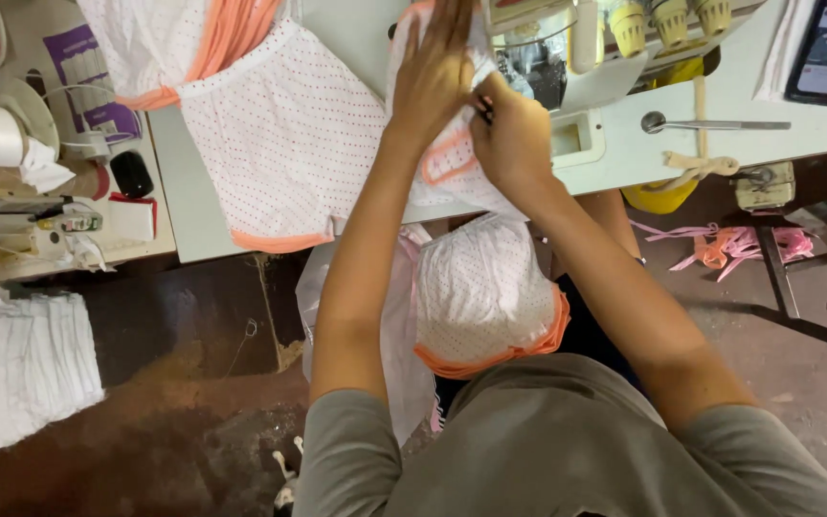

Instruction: Trimming excess threads from finished garments using snips and folding them into a stack

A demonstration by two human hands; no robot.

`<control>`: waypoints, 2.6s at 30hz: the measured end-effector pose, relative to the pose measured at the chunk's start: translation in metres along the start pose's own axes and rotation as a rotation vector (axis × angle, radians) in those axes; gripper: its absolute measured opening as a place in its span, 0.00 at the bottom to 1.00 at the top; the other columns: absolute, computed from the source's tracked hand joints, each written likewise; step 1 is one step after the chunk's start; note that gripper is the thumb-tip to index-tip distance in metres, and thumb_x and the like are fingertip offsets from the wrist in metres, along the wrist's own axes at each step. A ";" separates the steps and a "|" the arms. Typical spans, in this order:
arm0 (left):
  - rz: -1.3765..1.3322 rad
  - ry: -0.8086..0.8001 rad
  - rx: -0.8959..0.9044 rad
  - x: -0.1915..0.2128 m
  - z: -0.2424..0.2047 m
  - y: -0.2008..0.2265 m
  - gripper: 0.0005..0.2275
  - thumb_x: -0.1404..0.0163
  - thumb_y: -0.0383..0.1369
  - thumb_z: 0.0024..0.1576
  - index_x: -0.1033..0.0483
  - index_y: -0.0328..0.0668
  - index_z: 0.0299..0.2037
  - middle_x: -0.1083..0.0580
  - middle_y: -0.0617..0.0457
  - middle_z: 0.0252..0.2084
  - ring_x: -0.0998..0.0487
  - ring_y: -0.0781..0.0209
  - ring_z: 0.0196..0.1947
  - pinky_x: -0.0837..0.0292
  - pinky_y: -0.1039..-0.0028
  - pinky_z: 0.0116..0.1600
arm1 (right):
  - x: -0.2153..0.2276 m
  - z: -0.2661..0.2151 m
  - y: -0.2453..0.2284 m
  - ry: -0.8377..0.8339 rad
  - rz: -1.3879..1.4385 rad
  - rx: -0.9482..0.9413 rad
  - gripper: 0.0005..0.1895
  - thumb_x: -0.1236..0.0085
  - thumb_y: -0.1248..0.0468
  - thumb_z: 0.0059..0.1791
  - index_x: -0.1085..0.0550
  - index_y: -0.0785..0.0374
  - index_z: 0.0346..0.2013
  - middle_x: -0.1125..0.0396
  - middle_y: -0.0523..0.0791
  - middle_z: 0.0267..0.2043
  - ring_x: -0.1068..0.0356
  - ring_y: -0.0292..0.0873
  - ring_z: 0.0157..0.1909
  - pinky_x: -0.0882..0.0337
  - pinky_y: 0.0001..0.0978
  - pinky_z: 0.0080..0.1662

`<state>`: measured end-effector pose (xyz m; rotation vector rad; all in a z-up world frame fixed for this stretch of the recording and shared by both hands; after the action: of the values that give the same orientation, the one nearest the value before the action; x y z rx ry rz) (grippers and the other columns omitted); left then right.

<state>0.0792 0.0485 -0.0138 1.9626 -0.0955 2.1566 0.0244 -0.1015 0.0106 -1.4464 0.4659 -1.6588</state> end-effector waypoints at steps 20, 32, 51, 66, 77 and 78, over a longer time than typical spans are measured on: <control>-0.460 0.275 0.225 0.058 -0.105 0.021 0.05 0.49 0.33 0.56 0.33 0.48 0.31 0.32 0.57 0.37 0.31 0.54 0.41 0.39 0.56 0.55 | 0.055 0.005 0.020 -0.171 -0.480 0.581 0.13 0.37 0.58 0.52 0.15 0.43 0.50 0.35 0.37 0.33 0.31 0.45 0.26 0.39 0.38 0.24; -1.571 -0.013 0.120 0.127 -0.226 0.068 0.05 0.47 0.31 0.63 0.33 0.48 0.42 0.30 0.62 0.30 0.29 0.74 0.34 0.29 0.81 0.42 | 0.087 -0.112 0.030 -0.493 0.526 -0.486 0.07 0.35 0.68 0.47 0.23 0.65 0.38 0.31 0.46 0.25 0.30 0.38 0.24 0.29 0.29 0.28; -0.426 0.682 0.522 0.095 -0.352 -0.141 0.17 0.51 0.09 0.54 0.15 0.42 0.41 0.25 0.49 0.58 0.30 0.46 0.61 0.27 0.60 0.67 | -0.074 -0.068 -0.115 -0.096 0.548 0.459 0.16 0.46 0.87 0.49 0.20 0.69 0.44 0.30 0.54 0.53 0.49 0.34 0.25 0.43 0.26 0.31; -0.957 -0.291 0.190 -0.141 -0.432 0.112 0.11 0.36 0.47 0.49 0.21 0.63 0.38 0.29 0.62 0.36 0.24 0.54 0.44 0.28 0.60 0.49 | 0.010 -0.256 0.084 -1.085 0.298 -0.046 0.05 0.34 0.69 0.41 0.21 0.65 0.30 0.27 0.54 0.28 0.27 0.57 0.31 0.31 0.46 0.36; -1.115 -0.574 0.227 -0.063 -0.367 0.078 0.04 0.40 0.30 0.52 0.17 0.47 0.36 0.20 0.48 0.33 0.20 0.47 0.39 0.26 0.60 0.48 | -0.017 -0.254 0.124 -1.231 0.307 -0.110 0.09 0.36 0.67 0.41 0.18 0.64 0.36 0.25 0.50 0.30 0.27 0.49 0.34 0.30 0.41 0.38; -1.237 -0.529 0.255 -0.042 -0.359 0.071 0.03 0.44 0.25 0.55 0.18 0.39 0.37 0.21 0.46 0.33 0.23 0.49 0.38 0.28 0.61 0.50 | -0.015 -0.245 0.118 -1.251 0.305 -0.138 0.10 0.39 0.68 0.42 0.18 0.65 0.37 0.26 0.50 0.29 0.27 0.49 0.35 0.30 0.43 0.40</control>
<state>-0.2824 0.0455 -0.0857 1.8278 1.0423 0.8666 -0.1625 -0.2176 -0.1501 -2.0499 0.0547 -0.2870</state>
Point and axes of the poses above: each hand's wrist, its own z-axis towards the middle knuckle, its own x-axis out of the back of the hand, y = z × x, the point moved 3 cm from there along z, towards the middle knuckle
